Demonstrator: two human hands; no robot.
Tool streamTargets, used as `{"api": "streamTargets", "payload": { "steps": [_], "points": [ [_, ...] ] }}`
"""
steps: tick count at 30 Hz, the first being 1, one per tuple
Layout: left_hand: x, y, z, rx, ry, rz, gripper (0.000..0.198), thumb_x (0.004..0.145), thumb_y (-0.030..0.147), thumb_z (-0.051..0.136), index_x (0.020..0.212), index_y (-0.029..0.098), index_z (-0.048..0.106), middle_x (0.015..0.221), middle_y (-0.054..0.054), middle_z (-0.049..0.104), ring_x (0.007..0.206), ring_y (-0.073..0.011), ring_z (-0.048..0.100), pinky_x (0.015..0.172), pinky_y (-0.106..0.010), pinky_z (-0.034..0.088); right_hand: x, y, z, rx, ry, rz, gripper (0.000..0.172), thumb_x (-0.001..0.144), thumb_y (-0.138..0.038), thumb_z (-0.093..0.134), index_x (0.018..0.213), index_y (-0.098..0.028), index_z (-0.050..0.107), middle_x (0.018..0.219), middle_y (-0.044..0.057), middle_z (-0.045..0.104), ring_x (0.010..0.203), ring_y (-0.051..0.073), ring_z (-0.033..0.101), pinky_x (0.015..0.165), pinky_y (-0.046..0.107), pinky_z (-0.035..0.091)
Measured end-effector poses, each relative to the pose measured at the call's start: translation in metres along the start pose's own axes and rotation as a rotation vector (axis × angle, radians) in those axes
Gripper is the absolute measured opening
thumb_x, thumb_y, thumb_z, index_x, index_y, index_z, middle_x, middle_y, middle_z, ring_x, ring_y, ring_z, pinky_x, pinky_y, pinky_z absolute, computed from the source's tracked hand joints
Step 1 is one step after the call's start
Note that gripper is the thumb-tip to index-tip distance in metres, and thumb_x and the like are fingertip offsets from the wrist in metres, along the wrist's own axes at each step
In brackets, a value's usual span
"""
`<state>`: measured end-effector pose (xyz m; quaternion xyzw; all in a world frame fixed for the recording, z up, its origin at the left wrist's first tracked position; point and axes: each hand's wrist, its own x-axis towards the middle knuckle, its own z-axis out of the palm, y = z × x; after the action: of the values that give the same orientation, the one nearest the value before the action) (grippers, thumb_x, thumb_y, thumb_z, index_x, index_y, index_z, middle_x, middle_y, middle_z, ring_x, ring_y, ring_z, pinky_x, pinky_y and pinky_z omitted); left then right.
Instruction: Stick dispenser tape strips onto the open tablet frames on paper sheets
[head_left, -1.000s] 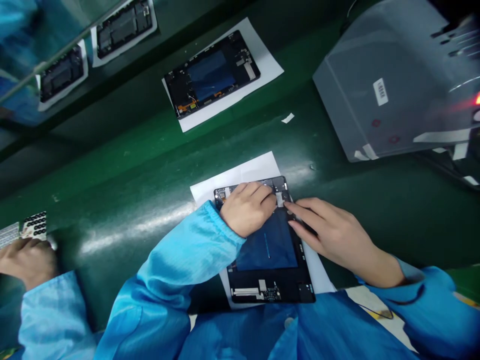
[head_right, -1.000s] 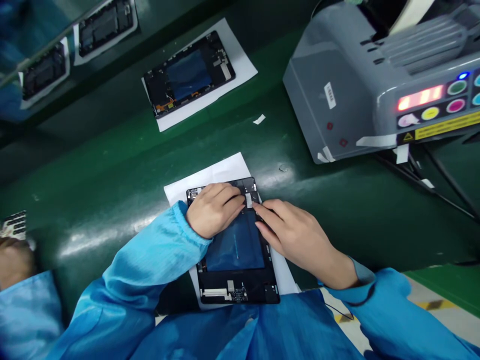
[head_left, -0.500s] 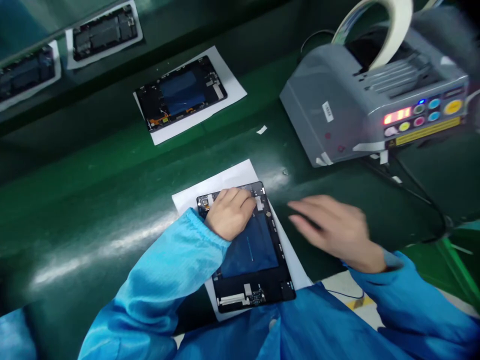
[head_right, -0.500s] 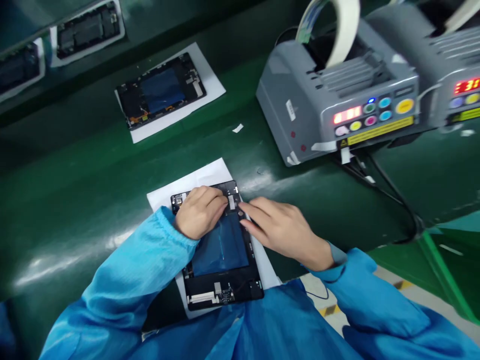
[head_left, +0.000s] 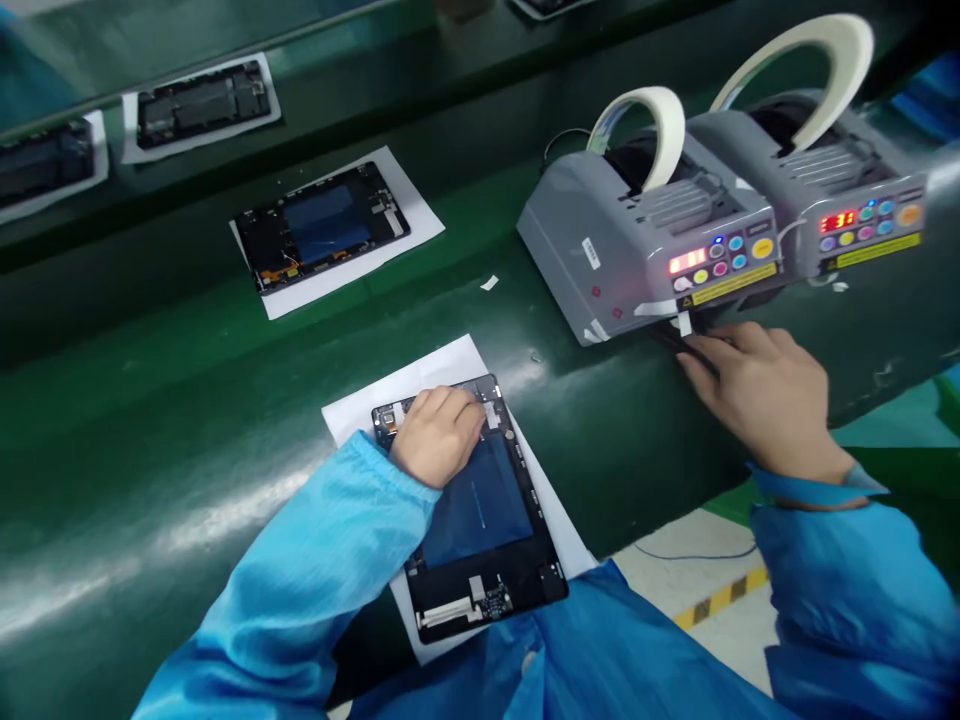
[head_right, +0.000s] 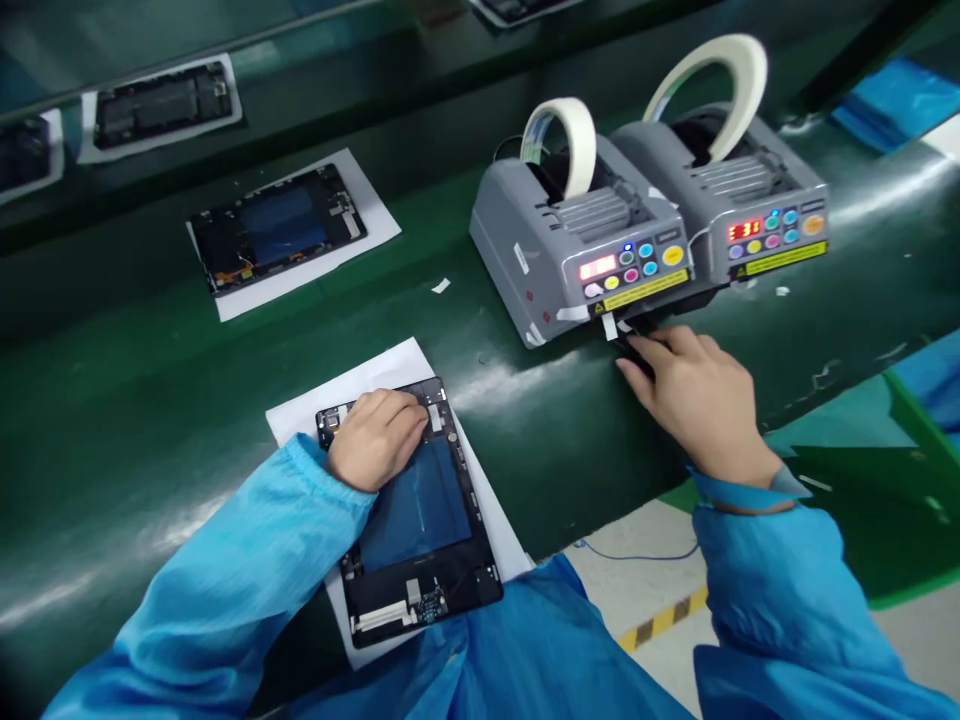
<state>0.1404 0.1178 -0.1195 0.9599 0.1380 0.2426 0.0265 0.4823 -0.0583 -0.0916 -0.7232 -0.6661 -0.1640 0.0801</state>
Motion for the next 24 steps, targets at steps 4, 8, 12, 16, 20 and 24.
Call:
{"api": "streamTargets", "payload": {
  "steps": [4,8,12,16,20,24],
  "points": [
    [0.002,0.003,-0.007,0.021,-0.002,0.005,0.03,0.103,0.018,0.043,0.085,0.016,0.066,0.086,-0.005,0.067,0.08,-0.0192,0.056,0.072,-0.032,0.044,-0.01,-0.029,-0.014,-0.057,0.001,0.034,0.022,0.096,-0.026,0.054,0.111,-0.014,0.065,0.096,0.018,0.071,0.081,0.027,0.065,0.063,0.036,0.047],
    [0.001,0.005,-0.006,0.029,-0.086,-0.022,0.029,0.104,0.018,0.043,0.087,0.017,0.066,0.088,-0.005,0.067,0.082,-0.0197,0.056,0.075,-0.032,0.042,-0.03,-0.057,-0.018,0.399,-0.214,0.092,0.031,0.095,-0.023,0.058,0.126,-0.024,0.057,0.102,0.01,0.072,0.081,0.022,0.07,0.064,0.03,0.054],
    [-0.002,0.005,0.0,0.011,-0.09,-0.03,0.025,0.103,0.019,0.045,0.091,0.016,0.067,0.091,-0.004,0.067,0.084,-0.0204,0.056,0.075,-0.033,0.042,-0.005,-0.098,-0.004,0.547,-0.321,-0.07,0.036,0.099,-0.026,0.049,0.135,-0.024,0.054,0.106,0.007,0.07,0.085,0.022,0.07,0.069,0.032,0.056],
    [-0.004,0.006,0.004,0.0,-0.12,-0.053,0.023,0.102,0.019,0.047,0.094,0.016,0.067,0.092,-0.005,0.068,0.085,-0.0205,0.057,0.076,-0.033,0.042,0.038,-0.12,0.004,0.42,-0.174,-0.26,0.026,0.101,-0.031,0.048,0.115,-0.017,0.064,0.091,0.005,0.07,0.068,0.018,0.067,0.054,0.03,0.051],
    [-0.004,0.007,0.003,-0.018,-0.134,-0.075,0.022,0.102,0.02,0.048,0.093,0.017,0.068,0.093,-0.005,0.068,0.086,-0.0206,0.057,0.078,-0.034,0.042,0.051,-0.122,0.002,0.405,-0.175,-0.303,0.025,0.101,-0.029,0.047,0.11,-0.015,0.066,0.086,0.003,0.07,0.063,0.016,0.066,0.05,0.028,0.048],
    [-0.003,0.008,0.002,-0.048,-0.112,-0.082,0.02,0.102,0.02,0.05,0.094,0.017,0.068,0.093,-0.004,0.069,0.087,-0.0207,0.058,0.078,-0.034,0.043,0.052,-0.122,-0.001,0.406,-0.196,-0.314,0.025,0.101,-0.028,0.047,0.108,-0.014,0.067,0.085,0.004,0.07,0.062,0.015,0.064,0.049,0.028,0.047]
  ]
}}
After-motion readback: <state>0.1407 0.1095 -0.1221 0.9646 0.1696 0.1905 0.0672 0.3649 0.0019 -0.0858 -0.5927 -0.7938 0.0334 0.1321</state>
